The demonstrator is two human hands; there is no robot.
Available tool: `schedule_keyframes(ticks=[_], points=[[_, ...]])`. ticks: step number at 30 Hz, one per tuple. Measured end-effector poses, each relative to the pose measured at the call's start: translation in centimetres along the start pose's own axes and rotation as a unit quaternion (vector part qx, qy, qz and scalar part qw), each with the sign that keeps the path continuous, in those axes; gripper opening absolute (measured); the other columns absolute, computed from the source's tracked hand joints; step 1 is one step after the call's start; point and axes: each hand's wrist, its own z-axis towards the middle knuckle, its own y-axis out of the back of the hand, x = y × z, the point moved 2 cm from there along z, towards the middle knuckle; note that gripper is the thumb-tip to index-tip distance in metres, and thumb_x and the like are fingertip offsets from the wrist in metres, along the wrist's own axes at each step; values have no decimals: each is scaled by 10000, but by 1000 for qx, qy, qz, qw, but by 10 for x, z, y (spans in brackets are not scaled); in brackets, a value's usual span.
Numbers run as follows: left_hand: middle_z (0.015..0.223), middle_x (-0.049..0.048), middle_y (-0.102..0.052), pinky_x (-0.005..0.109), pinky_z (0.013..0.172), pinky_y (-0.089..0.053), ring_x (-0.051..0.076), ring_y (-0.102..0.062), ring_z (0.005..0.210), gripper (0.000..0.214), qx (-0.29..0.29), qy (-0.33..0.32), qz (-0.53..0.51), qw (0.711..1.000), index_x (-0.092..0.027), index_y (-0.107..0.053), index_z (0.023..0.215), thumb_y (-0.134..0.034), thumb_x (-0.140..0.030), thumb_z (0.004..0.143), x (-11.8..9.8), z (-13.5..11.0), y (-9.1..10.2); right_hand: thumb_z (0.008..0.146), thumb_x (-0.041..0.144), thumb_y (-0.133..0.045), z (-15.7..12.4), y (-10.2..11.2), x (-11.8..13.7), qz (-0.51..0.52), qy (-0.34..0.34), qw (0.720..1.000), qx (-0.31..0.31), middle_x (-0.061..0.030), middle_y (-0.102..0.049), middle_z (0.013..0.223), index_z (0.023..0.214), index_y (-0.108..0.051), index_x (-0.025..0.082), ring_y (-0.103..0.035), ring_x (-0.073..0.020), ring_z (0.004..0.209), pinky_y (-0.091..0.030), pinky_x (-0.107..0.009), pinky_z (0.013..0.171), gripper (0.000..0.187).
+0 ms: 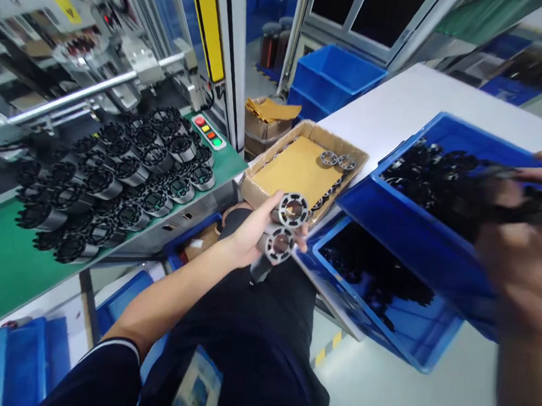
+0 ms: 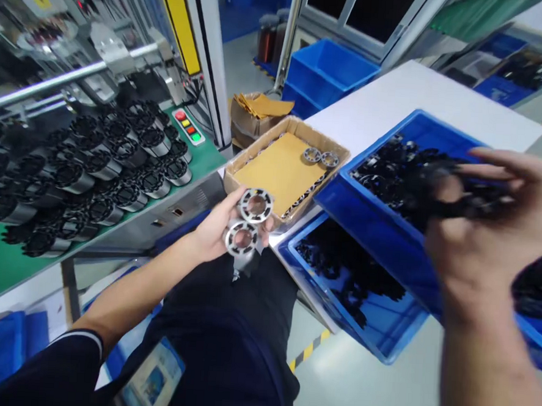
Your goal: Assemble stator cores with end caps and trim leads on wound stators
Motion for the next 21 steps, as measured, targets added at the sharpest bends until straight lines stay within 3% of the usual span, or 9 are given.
schedule_keyframes(ticks=[1, 3, 4, 5, 7, 11, 15, 19, 21], points=[[1057, 122, -806, 290, 497, -494, 225, -775, 717, 896, 3, 17, -78, 997, -217, -704, 1242, -395, -1028, 1018, 12, -23, -3, 1068, 720, -743, -19, 1, 35, 97, 30, 994, -36, -243, -841, 1356, 1473, -762, 253, -896, -402, 1121, -717, -542, 950, 618], [980, 69, -805, 282, 481, -475, 190, -725, 615, 835, -10, 33, -174, 984, -240, -694, 1226, -583, -1024, 963, 31, -65, -9, 1092, 433, -828, -59, -8, 98, 194, 43, 975, 96, -88, -898, 1113, 1210, -837, 360, -906, -318, 977, -738, -468, 824, 140], [948, 48, -809, 286, 486, -484, 183, -707, 586, 822, -22, 30, -189, 981, -258, -693, 1265, -609, -1018, 962, 39, -83, -12, 1070, 321, -845, -78, -13, 125, 271, 72, 951, 134, -27, -904, 1032, 1161, -840, 390, -901, -291, 909, -734, -441, 767, 114], [933, 35, -816, 296, 505, -505, 186, -704, 583, 811, -33, 19, -191, 981, -276, -689, 1327, -608, -1005, 980, 44, -98, -14, 1044, 245, -846, -93, -18, 147, 357, 96, 918, 145, -8, -910, 1049, 1190, -849, 394, -907, -288, 921, -747, -427, 756, 209], [951, 35, -839, 334, 573, -572, 215, -743, 646, 789, -54, -17, -174, 983, -297, -668, 1451, -590, -960, 1030, 52, -120, -14, 1040, 166, -817, -116, -30, 173, 454, 112, 866, 176, 10, -921, 1128, 1244, -865, 398, -917, -273, 994, -774, -406, 816, 312], [1057, 68, -859, 437, 717, -691, 302, -843, 867, 765, -106, -44, -104, 988, -304, -675, 1517, -609, -900, 1042, 61, -143, -6, 1016, 86, -796, -130, -42, 186, 497, 93, 835, 219, 45, -905, 1276, 1311, -844, 414, -905, -251, 1092, -791, -402, 869, 443], [1153, 71, -864, 466, 800, -731, 327, -875, 1017, 742, -149, -49, -65, 985, -338, -569, 1662, -645, -795, 1083, 61, -153, 0, 1025, 33, -708, -129, -34, 189, 484, 60, 822, 294, 76, -871, 1384, 1380, -784, 487, -877, -255, 1195, -786, -414, 821, 581], [1268, 92, -867, 458, 827, -740, 343, -884, 1072, 778, -150, -83, -45, 984, -334, -521, 1687, -633, -824, 1093, 55, -157, 0, 1084, 113, -546, -131, -23, 192, 496, 59, 796, 343, 50, -823, 1476, 1484, -736, 459, -805, -288, 1390, -769, -470, 1012, 562], [1323, 76, -860, 452, 819, -744, 339, -887, 1060, 772, -155, -87, -28, 984, -369, -535, 1647, -638, -871, 1070, 54, -157, 1, 1050, 196, -626, -134, -22, 194, 496, 39, 785, 370, 55, -779, 1563, 1550, -701, 498, -770, -340, 1445, -767, -522, 1056, 589]])
